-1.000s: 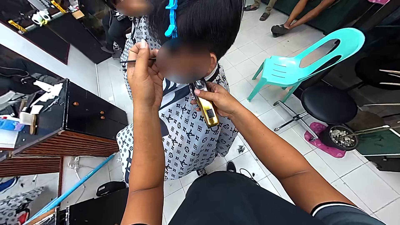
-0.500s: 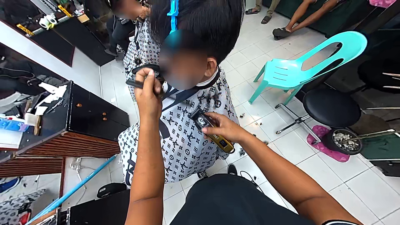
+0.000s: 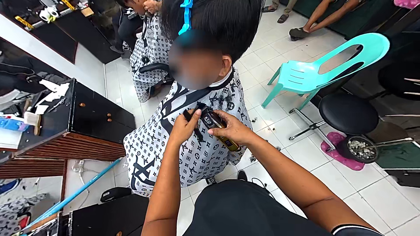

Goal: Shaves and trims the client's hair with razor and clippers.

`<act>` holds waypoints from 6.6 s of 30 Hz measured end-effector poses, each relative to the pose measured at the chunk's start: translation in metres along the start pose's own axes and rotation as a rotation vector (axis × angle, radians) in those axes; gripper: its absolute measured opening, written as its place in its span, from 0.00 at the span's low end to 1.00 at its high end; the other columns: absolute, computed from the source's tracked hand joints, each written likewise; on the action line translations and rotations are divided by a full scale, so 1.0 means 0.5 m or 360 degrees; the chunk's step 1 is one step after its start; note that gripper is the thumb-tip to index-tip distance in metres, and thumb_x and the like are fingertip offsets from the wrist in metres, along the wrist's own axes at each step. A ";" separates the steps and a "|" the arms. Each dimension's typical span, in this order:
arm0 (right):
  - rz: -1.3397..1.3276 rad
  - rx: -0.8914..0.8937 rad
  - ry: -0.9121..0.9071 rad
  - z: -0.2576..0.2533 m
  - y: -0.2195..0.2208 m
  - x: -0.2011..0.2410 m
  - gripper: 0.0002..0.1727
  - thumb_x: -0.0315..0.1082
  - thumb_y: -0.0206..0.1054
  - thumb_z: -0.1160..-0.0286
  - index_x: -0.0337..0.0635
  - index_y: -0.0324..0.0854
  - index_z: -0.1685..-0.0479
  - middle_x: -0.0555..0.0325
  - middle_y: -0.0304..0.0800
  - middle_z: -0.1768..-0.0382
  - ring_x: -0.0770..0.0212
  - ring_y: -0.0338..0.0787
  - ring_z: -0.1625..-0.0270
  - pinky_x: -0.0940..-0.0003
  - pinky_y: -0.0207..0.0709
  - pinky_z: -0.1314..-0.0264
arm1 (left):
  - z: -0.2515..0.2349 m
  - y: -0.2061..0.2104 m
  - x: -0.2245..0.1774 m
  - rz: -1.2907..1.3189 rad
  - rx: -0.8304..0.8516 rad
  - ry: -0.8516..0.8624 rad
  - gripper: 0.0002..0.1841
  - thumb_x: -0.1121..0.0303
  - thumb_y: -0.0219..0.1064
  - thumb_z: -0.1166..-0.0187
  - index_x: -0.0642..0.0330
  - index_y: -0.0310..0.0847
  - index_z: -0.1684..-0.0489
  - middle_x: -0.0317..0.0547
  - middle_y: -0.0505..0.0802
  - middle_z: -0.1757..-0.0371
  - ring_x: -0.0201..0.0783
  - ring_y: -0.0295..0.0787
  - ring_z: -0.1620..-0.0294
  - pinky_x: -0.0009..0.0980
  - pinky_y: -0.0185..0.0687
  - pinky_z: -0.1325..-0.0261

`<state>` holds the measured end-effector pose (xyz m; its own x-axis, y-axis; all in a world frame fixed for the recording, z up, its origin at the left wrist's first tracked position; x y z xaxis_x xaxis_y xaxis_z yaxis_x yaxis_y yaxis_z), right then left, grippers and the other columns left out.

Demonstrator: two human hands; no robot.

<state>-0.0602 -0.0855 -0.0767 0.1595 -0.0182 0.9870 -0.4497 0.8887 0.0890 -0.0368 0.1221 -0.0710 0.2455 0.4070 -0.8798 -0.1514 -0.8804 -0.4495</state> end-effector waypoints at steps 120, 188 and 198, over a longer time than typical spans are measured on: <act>0.1069 -0.0953 -0.0757 -0.043 -0.134 0.154 0.40 0.42 0.79 0.32 0.38 0.69 0.20 0.45 0.88 0.37 0.51 0.91 0.39 0.49 0.84 0.38 | -0.119 0.060 -0.181 -0.1407 -0.0284 0.0432 0.33 0.71 0.54 0.18 0.43 0.63 0.09 0.53 0.89 0.75 0.55 0.85 0.79 0.53 0.77 0.76; 0.0179 -0.0191 -0.0507 0.027 -0.109 0.051 0.41 0.54 0.78 0.34 0.44 0.67 0.24 0.56 0.93 0.54 0.63 0.93 0.63 0.65 0.90 0.63 | -0.047 0.026 -0.121 -0.0081 0.0000 -0.0008 0.20 0.60 0.54 0.08 0.56 0.72 0.22 0.41 0.94 0.67 0.30 0.88 0.75 0.27 0.85 0.71; -0.0527 0.0451 0.0135 0.101 -0.242 0.004 0.39 0.44 0.79 0.33 0.44 0.60 0.26 0.55 0.90 0.53 0.58 0.95 0.64 0.63 0.93 0.69 | -0.012 0.174 -0.176 0.0055 -0.0213 -0.0355 0.13 0.61 0.59 0.11 0.55 0.90 0.46 0.31 0.92 0.67 0.21 0.83 0.76 0.19 0.81 0.72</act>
<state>-0.0498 -0.2162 -0.0787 0.4016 -0.2324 0.8858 -0.5835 0.6805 0.4431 -0.0657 0.0081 -0.0317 0.0228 0.4067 -0.9133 -0.0246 -0.9130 -0.4072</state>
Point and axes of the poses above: each hand's wrist, its own z-axis away from the middle knuckle, its own y-axis out of the palm, x = y × z, the point moved 2 cm from there along -z, towards the middle knuckle
